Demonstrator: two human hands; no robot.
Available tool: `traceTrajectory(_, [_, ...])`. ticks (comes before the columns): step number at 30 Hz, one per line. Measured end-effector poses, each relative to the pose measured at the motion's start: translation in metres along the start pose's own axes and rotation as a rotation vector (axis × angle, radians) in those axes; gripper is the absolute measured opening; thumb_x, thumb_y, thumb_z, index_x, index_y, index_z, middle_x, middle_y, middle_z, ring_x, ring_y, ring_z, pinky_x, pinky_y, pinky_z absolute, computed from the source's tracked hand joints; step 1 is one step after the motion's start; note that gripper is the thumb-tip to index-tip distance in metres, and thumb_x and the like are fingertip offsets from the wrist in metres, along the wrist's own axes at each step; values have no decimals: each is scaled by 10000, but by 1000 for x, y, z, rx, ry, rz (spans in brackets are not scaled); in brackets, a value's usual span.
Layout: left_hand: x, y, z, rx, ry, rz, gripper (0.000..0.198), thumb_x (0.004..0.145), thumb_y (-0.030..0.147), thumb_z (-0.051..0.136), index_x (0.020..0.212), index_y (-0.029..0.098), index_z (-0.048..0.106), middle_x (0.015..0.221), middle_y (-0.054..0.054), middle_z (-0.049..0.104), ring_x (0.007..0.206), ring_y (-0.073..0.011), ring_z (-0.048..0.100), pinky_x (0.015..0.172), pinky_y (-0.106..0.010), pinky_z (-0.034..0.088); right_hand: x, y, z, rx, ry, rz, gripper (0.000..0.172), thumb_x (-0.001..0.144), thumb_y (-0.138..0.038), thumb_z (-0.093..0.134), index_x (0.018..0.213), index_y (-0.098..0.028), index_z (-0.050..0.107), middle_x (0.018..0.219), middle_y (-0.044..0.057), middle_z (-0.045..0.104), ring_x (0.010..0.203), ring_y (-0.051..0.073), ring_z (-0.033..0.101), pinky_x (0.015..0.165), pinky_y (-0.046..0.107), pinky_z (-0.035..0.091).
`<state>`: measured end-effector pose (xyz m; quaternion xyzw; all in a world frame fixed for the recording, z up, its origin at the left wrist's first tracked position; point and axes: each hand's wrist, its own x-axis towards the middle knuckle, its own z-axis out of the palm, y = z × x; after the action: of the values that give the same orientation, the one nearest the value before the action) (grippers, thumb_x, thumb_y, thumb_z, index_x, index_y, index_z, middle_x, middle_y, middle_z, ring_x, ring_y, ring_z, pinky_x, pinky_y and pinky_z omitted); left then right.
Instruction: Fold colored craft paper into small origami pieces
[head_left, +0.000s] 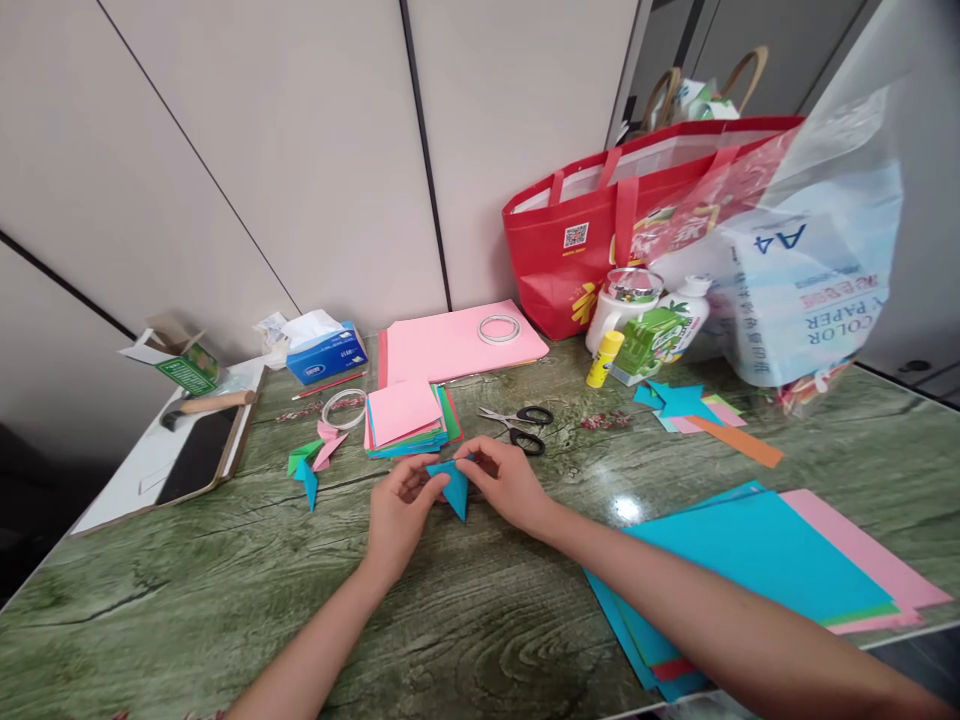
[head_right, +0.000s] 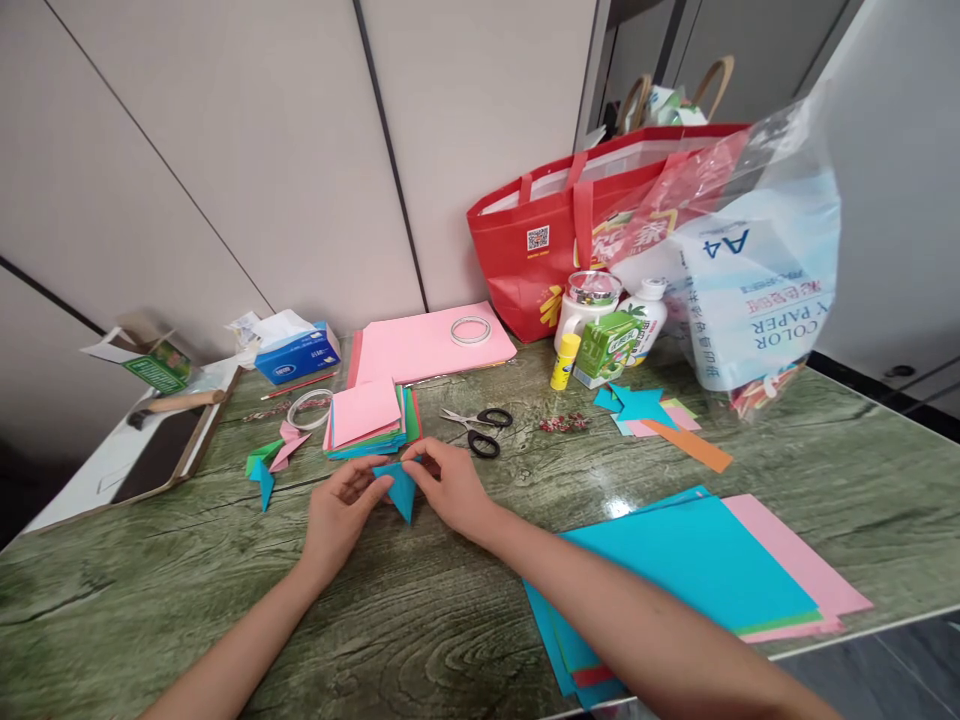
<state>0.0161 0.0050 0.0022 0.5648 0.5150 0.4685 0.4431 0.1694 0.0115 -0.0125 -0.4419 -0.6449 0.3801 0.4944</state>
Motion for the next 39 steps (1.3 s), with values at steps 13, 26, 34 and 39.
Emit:
traceTrajectory(13, [0,1,0,-25,80,24,116,591,244,698,652,155,654,616,4,652,505,-123,572,521,-252,504,1,6,3,164,30,17,133,693,-297,634,773,-208,691,791,40,697,715,193,630,685,319,486])
traceTrajectory(26, [2,0,-2,-72,-25,0,134,589,229,709,688,155,657,645,2,645,584,-121,574,546,-214,482,1,1,-1,252,-82,101,166,687,-306,627,674,-141,625,632,17,615,565,115,535,537,230,441])
traceTrajectory(34, [6,-10,-5,-103,2,7,110,605,248,698,667,157,695,670,-19,680,521,-132,592,529,-251,516,3,6,0,280,-27,148,186,633,-316,675,725,-154,673,644,23,650,540,128,560,525,246,465])
traceTrajectory(39, [4,-8,-5,-93,18,50,97,588,231,709,659,164,706,672,-20,678,513,-130,584,499,-254,524,3,6,1,270,-27,130,174,636,-297,674,727,-149,684,665,32,663,582,145,578,557,258,467])
